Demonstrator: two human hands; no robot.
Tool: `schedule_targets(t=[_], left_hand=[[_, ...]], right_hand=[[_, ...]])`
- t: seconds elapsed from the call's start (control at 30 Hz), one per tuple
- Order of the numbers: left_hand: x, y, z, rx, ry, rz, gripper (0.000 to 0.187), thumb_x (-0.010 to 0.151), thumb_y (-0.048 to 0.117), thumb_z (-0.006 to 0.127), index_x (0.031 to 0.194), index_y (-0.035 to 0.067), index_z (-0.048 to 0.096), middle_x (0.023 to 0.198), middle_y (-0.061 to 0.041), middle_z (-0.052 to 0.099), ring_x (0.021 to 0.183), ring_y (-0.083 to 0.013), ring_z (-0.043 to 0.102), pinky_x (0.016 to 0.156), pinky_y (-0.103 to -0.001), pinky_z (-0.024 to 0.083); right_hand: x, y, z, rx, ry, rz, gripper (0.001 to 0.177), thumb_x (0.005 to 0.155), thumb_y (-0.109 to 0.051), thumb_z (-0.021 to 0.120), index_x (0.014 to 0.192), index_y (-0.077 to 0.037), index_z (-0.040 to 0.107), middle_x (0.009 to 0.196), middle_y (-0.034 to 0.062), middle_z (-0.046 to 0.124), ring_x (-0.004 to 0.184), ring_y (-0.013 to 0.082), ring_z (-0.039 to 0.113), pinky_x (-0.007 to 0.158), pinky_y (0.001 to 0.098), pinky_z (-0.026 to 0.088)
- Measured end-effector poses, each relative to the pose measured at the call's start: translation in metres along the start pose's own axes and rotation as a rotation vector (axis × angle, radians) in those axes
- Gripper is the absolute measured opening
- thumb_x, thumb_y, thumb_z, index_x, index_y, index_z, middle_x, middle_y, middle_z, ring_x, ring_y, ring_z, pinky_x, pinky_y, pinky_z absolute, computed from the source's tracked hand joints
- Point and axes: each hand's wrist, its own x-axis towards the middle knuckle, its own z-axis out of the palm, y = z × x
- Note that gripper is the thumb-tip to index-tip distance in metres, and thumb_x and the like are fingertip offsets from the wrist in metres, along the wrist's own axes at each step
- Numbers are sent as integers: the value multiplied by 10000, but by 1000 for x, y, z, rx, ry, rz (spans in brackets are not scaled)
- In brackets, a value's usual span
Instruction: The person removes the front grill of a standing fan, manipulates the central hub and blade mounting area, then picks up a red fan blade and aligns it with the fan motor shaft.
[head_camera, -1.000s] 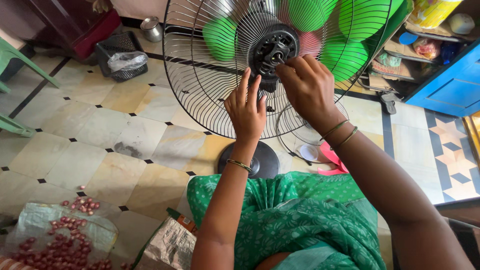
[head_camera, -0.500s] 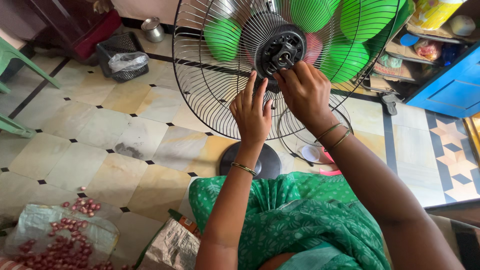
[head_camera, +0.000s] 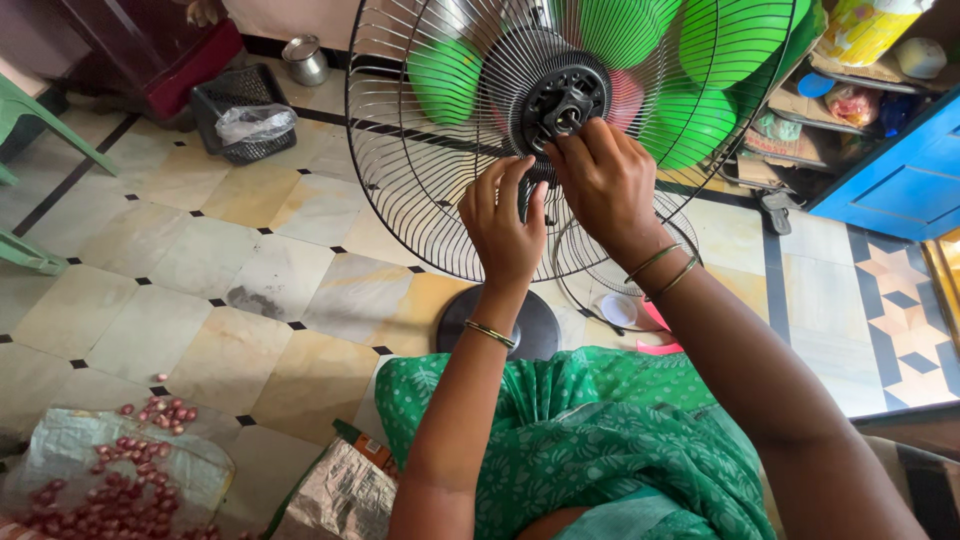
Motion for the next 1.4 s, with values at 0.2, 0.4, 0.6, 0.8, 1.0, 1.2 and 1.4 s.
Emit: schedule_targets(t=[0.2, 0.4, 0.6, 0.8, 1.0, 1.2, 1.4], left_hand=[[25, 1, 6, -16, 34, 75, 354, 901, 202, 804, 1226, 174, 667, 1181, 34, 661, 1082, -190, 605, 951, -385, 450], [51, -6, 15, -60, 94, 179, 258, 848, 140, 813, 1076, 200, 708, 1039, 87, 700, 991, -145, 627, 899, -344, 473], [59, -14, 13, -44, 86, 267, 169, 894, 181, 791, 1045, 178, 715, 1038, 89, 728, 965, -137, 645, 866, -330, 471], [59, -15, 17, -29, 97, 277, 143, 920, 210, 775, 1045, 172, 717, 1042, 77, 728, 989, -153, 654, 898, -330, 485], [60, -13, 15, -59, 84, 286, 193, 877, 168, 796, 1044, 134, 707, 1039, 30, 728, 995, -181, 673, 889, -344, 510], [60, -11, 11, -175, 78, 309, 210, 861, 85, 805, 1038, 96, 692, 1048, -12, 727, 988, -213, 697, 907, -344, 567], [64, -15, 8, -187, 57, 338, 163, 876, 61, 783, 1015, 75, 700, 1016, -30, 730, 979, -220, 716, 881, -334, 584]], right_hand=[[0, 2, 1, 12, -32, 7, 133, 956, -140, 790, 967, -72, 676, 875, 52, 544, 733, 222, 596, 612, 362, 490], [4, 3, 5, 19, -102, 57, 139, 925, -164, 786, 936, -91, 668, 852, 57, 552, 712, 234, 611, 594, 378, 492], [6, 3, -9, 110, -141, 56, 216, 925, -156, 771, 1101, -60, 692, 899, 73, 592, 739, 248, 629, 620, 379, 507], [1, 4, -23, -16, -144, -78, 270, 943, -75, 694, 1211, -46, 689, 995, 51, 662, 835, 212, 652, 704, 352, 530], [1, 11, -21, -95, -140, -144, 277, 921, -80, 664, 1195, -44, 687, 1052, 50, 643, 915, 206, 645, 744, 343, 517], [2, 11, -14, -127, -161, -205, 211, 940, -112, 668, 1130, -23, 680, 951, 39, 579, 844, 201, 604, 711, 342, 481], [4, 9, -11, -102, -152, -202, 166, 936, -117, 668, 1081, -37, 667, 924, 48, 545, 838, 206, 583, 714, 345, 470]])
